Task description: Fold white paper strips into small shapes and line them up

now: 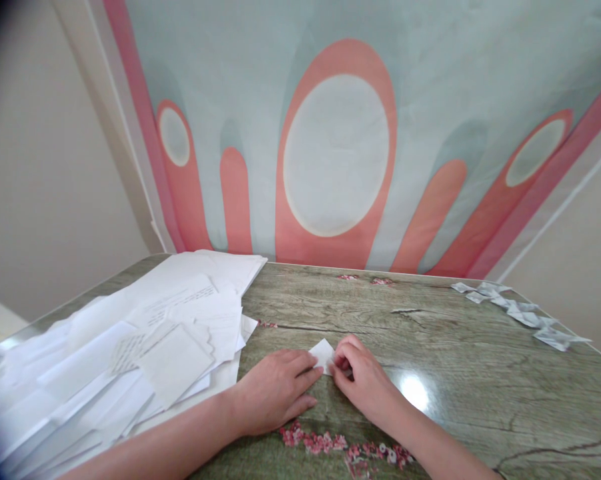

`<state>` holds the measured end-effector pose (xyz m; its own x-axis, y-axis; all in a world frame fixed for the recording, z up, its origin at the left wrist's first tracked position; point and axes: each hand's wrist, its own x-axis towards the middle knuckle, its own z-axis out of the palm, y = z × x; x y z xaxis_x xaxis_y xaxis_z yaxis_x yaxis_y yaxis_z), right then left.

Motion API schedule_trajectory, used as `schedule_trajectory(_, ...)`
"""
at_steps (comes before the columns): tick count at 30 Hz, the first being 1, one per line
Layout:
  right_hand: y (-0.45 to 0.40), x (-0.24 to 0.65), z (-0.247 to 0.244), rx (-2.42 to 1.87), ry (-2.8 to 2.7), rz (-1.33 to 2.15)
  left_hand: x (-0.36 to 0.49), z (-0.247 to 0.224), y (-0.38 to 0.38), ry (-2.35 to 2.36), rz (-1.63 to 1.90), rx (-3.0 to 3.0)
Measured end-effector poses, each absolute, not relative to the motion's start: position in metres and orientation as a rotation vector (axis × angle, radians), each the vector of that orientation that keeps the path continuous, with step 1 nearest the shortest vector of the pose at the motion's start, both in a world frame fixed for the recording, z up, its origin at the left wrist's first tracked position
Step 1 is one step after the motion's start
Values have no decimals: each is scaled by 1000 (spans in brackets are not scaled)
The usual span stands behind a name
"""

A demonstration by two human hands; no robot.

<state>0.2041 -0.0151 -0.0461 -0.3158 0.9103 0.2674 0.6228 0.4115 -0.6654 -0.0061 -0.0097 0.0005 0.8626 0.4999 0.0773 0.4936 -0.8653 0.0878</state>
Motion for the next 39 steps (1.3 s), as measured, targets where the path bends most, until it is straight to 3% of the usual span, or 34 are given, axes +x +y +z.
schedule_trajectory(17,-23,205,-47,-1332,-2108,491,-3,-1,-11,837,120,3026)
schedule_trajectory(39,-40,203,-44,-1270,-2607,-284,-1,-2,-16,897,148,3006)
